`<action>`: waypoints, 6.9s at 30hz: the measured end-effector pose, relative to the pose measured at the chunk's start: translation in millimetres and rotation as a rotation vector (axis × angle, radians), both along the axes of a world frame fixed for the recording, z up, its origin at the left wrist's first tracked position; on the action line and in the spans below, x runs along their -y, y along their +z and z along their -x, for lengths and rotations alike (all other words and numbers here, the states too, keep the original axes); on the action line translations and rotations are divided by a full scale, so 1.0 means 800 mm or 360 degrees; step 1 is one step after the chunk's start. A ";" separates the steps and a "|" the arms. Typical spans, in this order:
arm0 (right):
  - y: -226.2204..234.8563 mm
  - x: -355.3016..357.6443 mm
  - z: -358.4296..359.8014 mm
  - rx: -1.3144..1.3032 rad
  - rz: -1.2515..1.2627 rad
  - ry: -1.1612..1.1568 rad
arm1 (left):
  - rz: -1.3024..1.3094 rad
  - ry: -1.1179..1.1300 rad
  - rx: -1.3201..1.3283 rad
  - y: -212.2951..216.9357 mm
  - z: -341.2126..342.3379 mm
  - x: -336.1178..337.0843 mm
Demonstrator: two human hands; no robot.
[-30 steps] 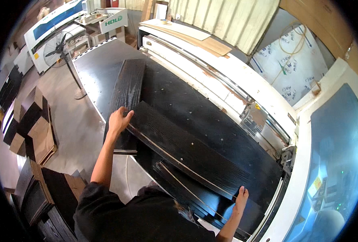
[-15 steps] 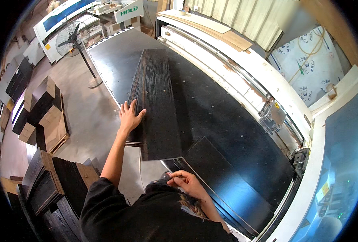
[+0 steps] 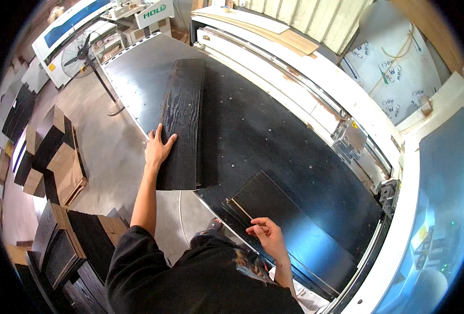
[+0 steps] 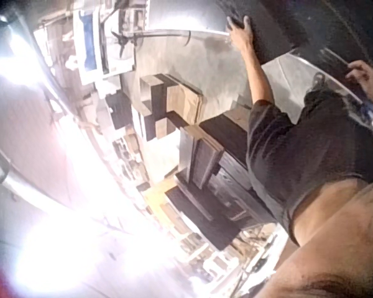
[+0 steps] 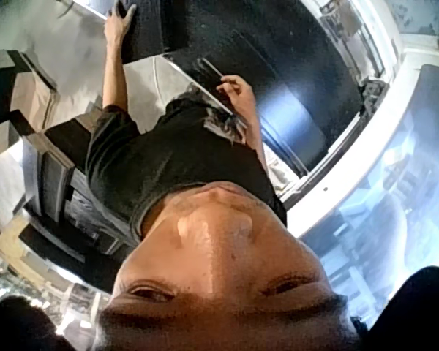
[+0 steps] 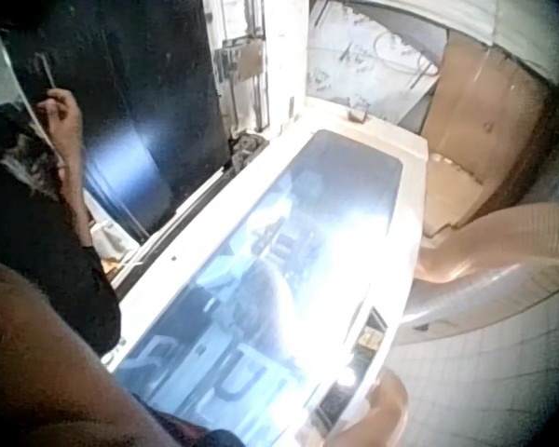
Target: The person places wooden boards into a woodworking machine and then moves them to a stack on the floor.
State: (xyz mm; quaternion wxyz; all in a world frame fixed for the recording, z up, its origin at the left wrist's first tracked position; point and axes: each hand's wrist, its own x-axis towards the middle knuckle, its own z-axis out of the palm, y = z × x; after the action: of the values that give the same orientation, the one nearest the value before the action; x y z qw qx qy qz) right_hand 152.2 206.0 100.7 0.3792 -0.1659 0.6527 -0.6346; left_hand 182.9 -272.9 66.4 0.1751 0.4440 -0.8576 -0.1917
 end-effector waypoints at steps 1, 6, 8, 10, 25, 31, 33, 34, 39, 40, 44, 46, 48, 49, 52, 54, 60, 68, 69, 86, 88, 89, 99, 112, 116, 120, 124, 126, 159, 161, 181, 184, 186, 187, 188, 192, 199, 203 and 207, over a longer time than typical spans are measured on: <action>-0.001 -0.007 -0.001 -0.0068 -0.0061 -0.0056 | 0.0000 0.0007 0.0023 0.000 0.002 0.003; 0.005 -0.054 -0.007 -0.0586 -0.0442 -0.0402 | 0.0037 -0.0001 0.0044 -0.005 0.012 0.017; 0.006 -0.085 -0.011 -0.0754 -0.0732 -0.0460 | 0.0047 -0.0001 0.0046 -0.009 0.011 0.021; 0.000 -0.114 -0.023 -0.1322 -0.1002 -0.0483 | 0.0040 -0.0007 0.0071 -0.003 0.015 0.017; -0.045 -0.181 -0.053 -0.1377 -0.1541 -0.0554 | 0.0774 -0.0170 0.0344 -0.040 0.051 0.042; -0.067 -0.217 0.056 -0.1544 -0.1564 -0.0729 | 0.0562 -0.1576 -0.0350 0.009 0.191 -0.176; -0.079 -0.239 0.104 -0.1465 -0.1533 -0.0724 | 0.0456 -0.1935 -0.0320 0.015 0.222 -0.261; -0.080 -0.249 0.127 -0.1416 -0.1523 -0.0711 | 0.0328 -0.2100 -0.0288 0.013 0.237 -0.291; -0.094 -0.295 0.215 -0.1227 -0.1771 -0.0846 | 0.0208 -0.2164 0.0300 -0.051 0.317 -0.369; -0.095 -0.306 0.230 -0.1213 -0.1784 -0.0907 | 0.0135 -0.2160 0.0321 -0.048 0.332 -0.381; -0.096 -0.341 0.288 -0.1067 -0.1874 -0.1014 | 0.0248 -0.2186 0.0213 -0.055 0.376 -0.416; -0.098 -0.360 0.313 -0.1000 -0.1928 -0.1085 | 0.0181 -0.2177 0.0203 -0.060 0.394 -0.437; -0.099 -0.373 0.330 -0.0991 -0.1888 -0.1208 | 0.0120 -0.2168 0.0137 -0.068 0.413 -0.451; -0.098 -0.378 0.336 -0.0987 -0.1865 -0.1234 | 0.0092 -0.2162 0.0077 -0.074 0.423 -0.455; -0.102 -0.395 0.350 -0.1081 -0.1849 -0.1321 | 0.0120 -0.2220 -0.0086 -0.085 0.449 -0.466; -0.113 -0.410 0.351 -0.1190 -0.1852 -0.1312 | 0.0137 -0.2352 -0.0180 -0.094 0.462 -0.464; -0.144 -0.442 0.355 -0.1305 -0.1915 -0.1673 | 0.0108 -0.2369 -0.0189 -0.078 0.482 -0.517; -0.137 -0.428 0.355 -0.1003 -0.2006 -0.1969 | 0.0003 -0.2291 -0.0426 -0.103 0.487 -0.512; -0.141 -0.428 0.352 -0.0824 -0.1923 -0.1972 | 0.0030 -0.2249 -0.0422 -0.104 0.488 -0.512; -0.159 -0.399 0.361 -0.0742 -0.2189 -0.1871 | 0.0303 -0.1964 -0.0242 -0.115 0.488 -0.509; -0.166 -0.407 0.360 -0.0813 -0.2214 -0.1901 | 0.0333 -0.1976 -0.0270 -0.116 0.488 -0.513; -0.168 -0.407 0.362 -0.0830 -0.2214 -0.1903 | 0.0348 -0.1980 -0.0282 -0.117 0.490 -0.512; -0.175 -0.412 0.362 -0.0952 -0.2252 -0.1899 | 0.0258 -0.1899 -0.0283 -0.118 0.486 -0.517; -0.178 -0.418 0.363 -0.0979 -0.2233 -0.1898 | 0.0243 -0.1870 -0.0278 -0.114 0.485 -0.519; -0.177 -0.420 0.362 -0.0986 -0.2229 -0.1900 | 0.0249 -0.1882 -0.0315 -0.118 0.487 -0.520; -0.177 -0.420 0.363 -0.0982 -0.2242 -0.1873 | 0.0255 -0.1892 -0.0389 -0.125 0.487 -0.519; -0.176 -0.418 0.363 -0.0999 -0.2218 -0.1893 | 0.0277 -0.1882 -0.0357 -0.123 0.487 -0.518; -0.174 -0.418 0.362 -0.0989 -0.2237 -0.1916 | 0.0307 -0.1880 -0.0332 -0.123 0.489 -0.520; -0.175 -0.417 0.363 -0.0970 -0.2193 -0.1895 | 0.0287 -0.1856 -0.0262 -0.113 0.488 -0.520; -0.176 -0.421 0.362 -0.0956 -0.2221 -0.1896 | 0.0256 -0.1863 -0.0318 -0.112 0.487 -0.522; -0.153 -0.394 0.350 -0.0982 -0.2151 -0.1966 | 0.0237 -0.1897 -0.0427 -0.099 0.476 -0.519; -0.147 -0.393 0.350 -0.0955 -0.2160 -0.1952 | 0.0183 -0.1920 -0.0288 -0.091 0.478 -0.519; -0.156 -0.408 0.341 -0.1080 -0.1966 -0.2120 | 0.0179 -0.1940 -0.0222 -0.092 0.481 -0.530; -0.157 -0.412 0.333 -0.1160 -0.1812 -0.2096 | 0.0182 -0.1946 -0.0182 -0.092 0.484 -0.535; -0.158 -0.397 0.323 -0.1209 -0.1518 -0.2083 | 0.0184 -0.1937 -0.0104 -0.090 0.483 -0.531; -0.079 -0.294 0.167 -0.1324 -0.0748 -0.1805 | 0.0248 -0.1994 -0.0211 -0.099 0.483 -0.506; -0.096 -0.310 -0.193 -0.1467 -0.1695 -0.2438 | 0.0361 -0.2080 -0.0033 -0.095 0.458 -0.529; -0.122 -0.356 -0.313 -0.1152 -0.2491 -0.2961 | 0.0406 -0.2170 -0.0004 -0.101 0.430 -0.522; -0.186 -0.386 -0.370 -0.0311 -0.2542 -0.2550 | 0.0388 -0.2311 0.0165 -0.095 0.400 -0.530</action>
State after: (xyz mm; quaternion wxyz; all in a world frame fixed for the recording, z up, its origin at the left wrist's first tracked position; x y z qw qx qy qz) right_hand 448.3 514.5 -47.9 -0.1911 0.5399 0.8157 -0.0812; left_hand -136.9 150.8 -9.5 0.0116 -0.2497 -0.9579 -0.1414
